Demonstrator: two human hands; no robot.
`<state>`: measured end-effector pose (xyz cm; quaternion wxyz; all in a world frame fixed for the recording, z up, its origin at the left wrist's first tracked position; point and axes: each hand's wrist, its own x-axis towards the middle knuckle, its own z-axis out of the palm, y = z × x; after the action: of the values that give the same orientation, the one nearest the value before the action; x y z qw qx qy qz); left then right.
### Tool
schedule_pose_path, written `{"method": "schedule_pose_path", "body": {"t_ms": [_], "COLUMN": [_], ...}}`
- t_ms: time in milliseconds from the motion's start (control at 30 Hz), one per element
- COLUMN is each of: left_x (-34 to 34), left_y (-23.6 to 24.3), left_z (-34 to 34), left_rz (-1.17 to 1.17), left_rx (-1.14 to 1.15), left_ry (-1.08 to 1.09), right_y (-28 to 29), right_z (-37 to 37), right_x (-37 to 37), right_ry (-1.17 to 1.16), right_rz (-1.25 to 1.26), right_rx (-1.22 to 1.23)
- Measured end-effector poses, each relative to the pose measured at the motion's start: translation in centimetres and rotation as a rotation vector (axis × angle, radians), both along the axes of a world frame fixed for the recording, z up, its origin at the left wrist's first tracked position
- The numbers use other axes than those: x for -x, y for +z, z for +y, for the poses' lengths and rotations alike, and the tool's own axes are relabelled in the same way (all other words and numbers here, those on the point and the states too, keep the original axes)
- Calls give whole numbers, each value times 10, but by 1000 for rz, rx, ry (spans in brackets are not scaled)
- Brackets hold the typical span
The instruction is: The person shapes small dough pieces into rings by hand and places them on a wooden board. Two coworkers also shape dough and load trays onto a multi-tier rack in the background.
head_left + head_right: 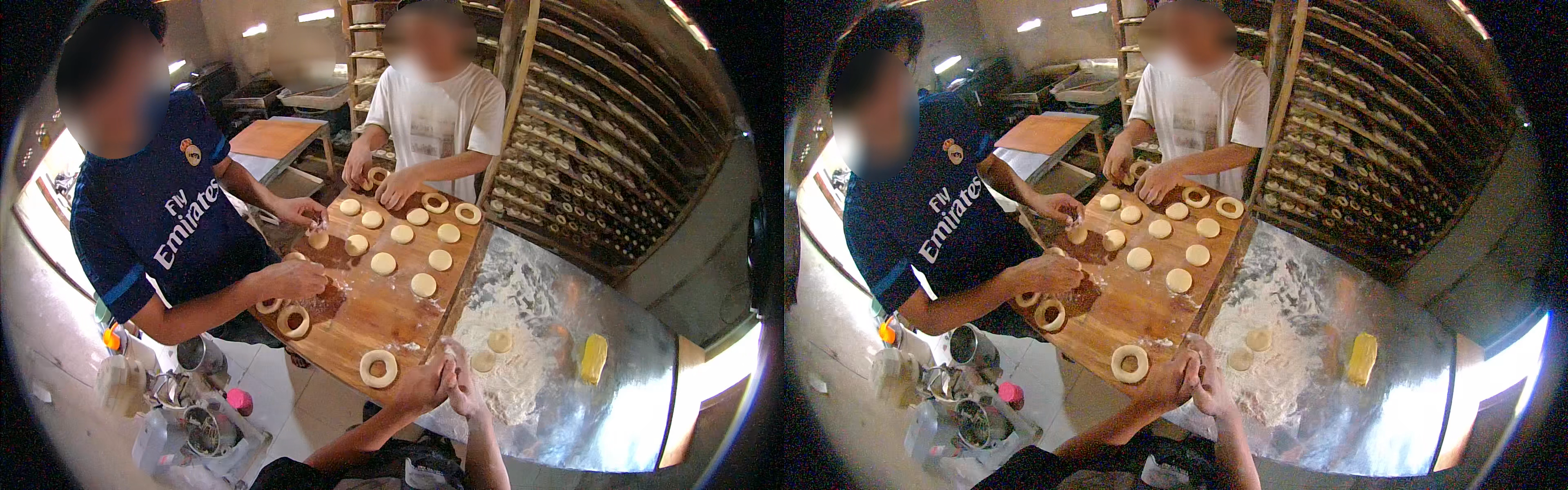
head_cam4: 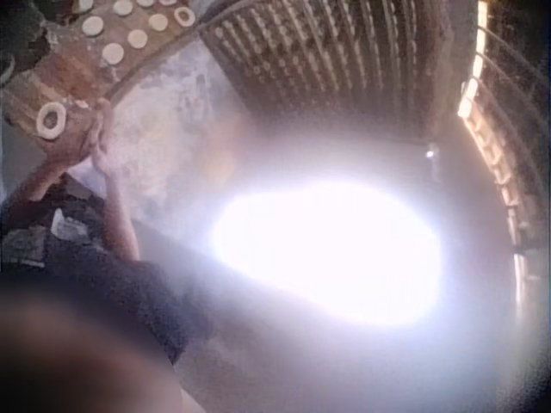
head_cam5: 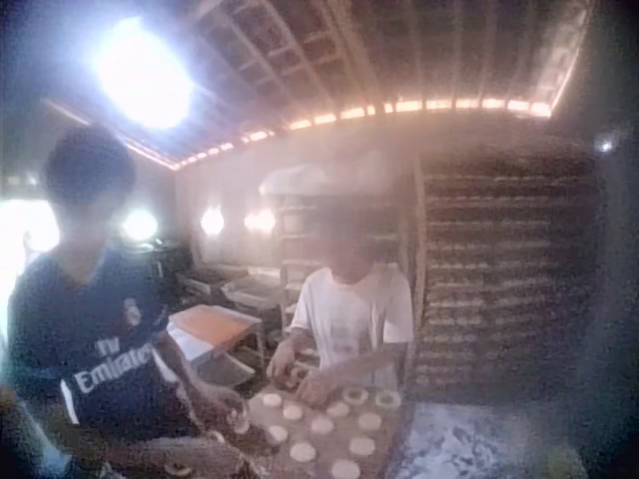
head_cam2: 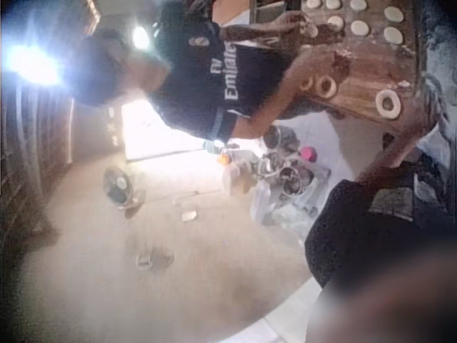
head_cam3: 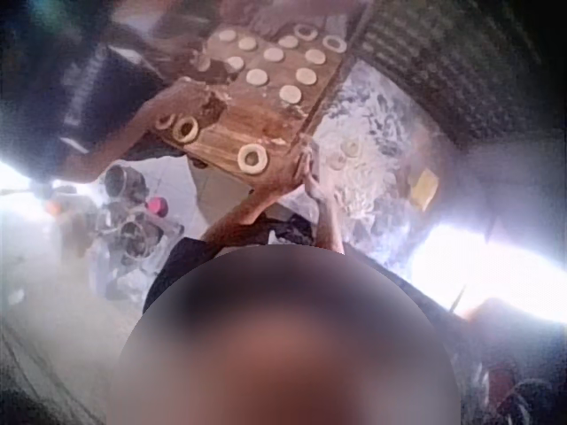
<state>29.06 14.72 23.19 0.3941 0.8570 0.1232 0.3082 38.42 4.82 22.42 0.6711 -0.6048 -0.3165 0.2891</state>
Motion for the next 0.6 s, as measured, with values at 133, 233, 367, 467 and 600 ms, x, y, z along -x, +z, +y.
{"method": "schedule_pose_path", "body": {"t_ms": [133,233,367,467,600], "left_x": [8,13,21,20,16], "left_y": [-8,-18,-29,-29,-18], "left_z": [21,37,54,64,81], "left_rz": [45,275,175,125,138], "left_rx": [89,-149,-392,-361,-76], "left_ry": [25,12,16,49,-64], "right_y": [-2,-14,-34,-38,-25], "right_z": [19,36,60,67,69], "right_x": [11,9,8,14,19], "right_ry": [12,13,349,50,269], "right_rz": [226,-158,295,-247,464], "right_rx": [-97,-150,-724,-262,-708]}}
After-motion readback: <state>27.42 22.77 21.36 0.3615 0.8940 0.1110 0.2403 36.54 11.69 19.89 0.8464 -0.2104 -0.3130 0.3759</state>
